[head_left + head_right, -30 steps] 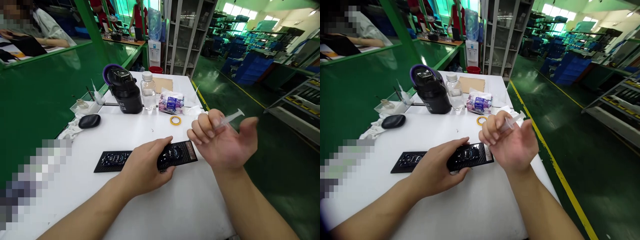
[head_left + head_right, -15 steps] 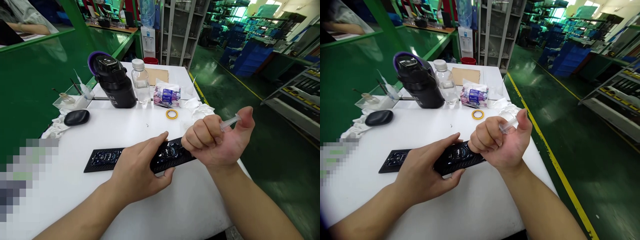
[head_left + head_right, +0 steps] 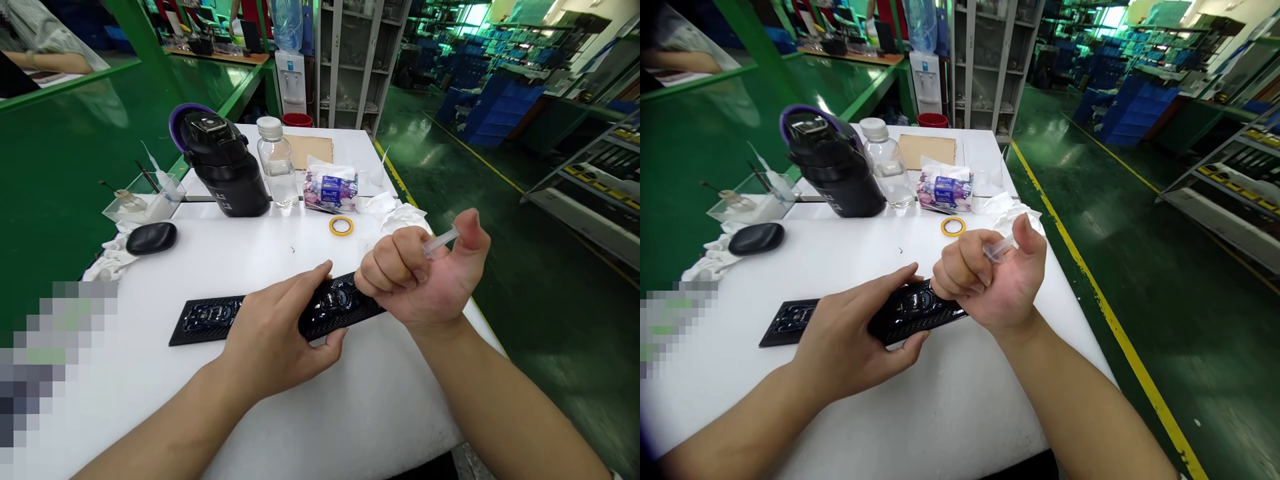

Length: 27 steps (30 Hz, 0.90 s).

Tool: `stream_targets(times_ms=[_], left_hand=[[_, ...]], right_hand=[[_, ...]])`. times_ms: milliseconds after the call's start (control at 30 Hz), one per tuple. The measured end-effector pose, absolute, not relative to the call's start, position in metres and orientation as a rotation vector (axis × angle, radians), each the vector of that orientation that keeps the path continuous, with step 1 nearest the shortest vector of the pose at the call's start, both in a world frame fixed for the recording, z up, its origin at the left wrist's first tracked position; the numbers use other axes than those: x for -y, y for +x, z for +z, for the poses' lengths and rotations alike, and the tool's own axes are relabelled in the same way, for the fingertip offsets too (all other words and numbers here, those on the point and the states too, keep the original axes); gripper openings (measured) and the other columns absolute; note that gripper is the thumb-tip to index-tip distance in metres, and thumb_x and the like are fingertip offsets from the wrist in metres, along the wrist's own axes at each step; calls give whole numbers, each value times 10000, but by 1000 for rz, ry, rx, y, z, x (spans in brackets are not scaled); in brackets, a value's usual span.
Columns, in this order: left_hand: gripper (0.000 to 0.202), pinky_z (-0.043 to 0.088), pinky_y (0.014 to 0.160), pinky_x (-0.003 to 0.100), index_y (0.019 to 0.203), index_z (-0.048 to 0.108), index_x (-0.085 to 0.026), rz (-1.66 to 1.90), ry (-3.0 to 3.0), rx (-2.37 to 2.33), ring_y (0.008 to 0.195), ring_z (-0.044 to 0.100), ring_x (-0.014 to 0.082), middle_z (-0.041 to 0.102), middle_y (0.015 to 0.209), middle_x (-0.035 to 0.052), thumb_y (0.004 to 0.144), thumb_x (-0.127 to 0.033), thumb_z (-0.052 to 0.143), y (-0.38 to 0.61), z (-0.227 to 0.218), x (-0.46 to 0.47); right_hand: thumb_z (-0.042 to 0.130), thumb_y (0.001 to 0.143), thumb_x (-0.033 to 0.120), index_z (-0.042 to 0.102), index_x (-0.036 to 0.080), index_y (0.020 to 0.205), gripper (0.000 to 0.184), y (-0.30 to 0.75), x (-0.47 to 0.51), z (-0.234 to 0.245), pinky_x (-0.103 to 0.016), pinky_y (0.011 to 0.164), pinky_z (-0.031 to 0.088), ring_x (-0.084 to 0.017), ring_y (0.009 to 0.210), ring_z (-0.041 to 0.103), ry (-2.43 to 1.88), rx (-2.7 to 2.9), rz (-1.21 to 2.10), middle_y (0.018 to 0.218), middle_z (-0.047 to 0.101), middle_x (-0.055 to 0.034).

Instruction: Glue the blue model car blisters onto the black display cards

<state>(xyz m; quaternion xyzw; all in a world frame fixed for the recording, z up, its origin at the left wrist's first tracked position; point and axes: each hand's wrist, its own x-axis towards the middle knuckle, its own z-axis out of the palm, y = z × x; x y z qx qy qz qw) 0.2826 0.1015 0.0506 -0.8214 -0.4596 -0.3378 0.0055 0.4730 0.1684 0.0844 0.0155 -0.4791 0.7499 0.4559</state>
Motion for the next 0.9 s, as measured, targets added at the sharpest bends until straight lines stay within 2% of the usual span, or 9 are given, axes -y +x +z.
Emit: stream_targets(times_ms=[367,900], left_hand=[[635,635,777,359,1298,509,-127,-1063,-2556,1387,922,748,264,745,1094,137,715,-310,681,283,48,-104],[621,638,795,375,1310,504,-147,-1037,-2562,1376,952,743,270,736,1125,143,741,-319,683,280,48,-104]], right_hand=[[350,919,721,285,192,519,666,471,-171,78,-262,438,257,-102,403,243,89,1185,1836,442,248,34],[343,913,745,252,190,504,696,468,-168,81,-245,422,231,-96,391,209,55,1088,1850,434,213,37]])
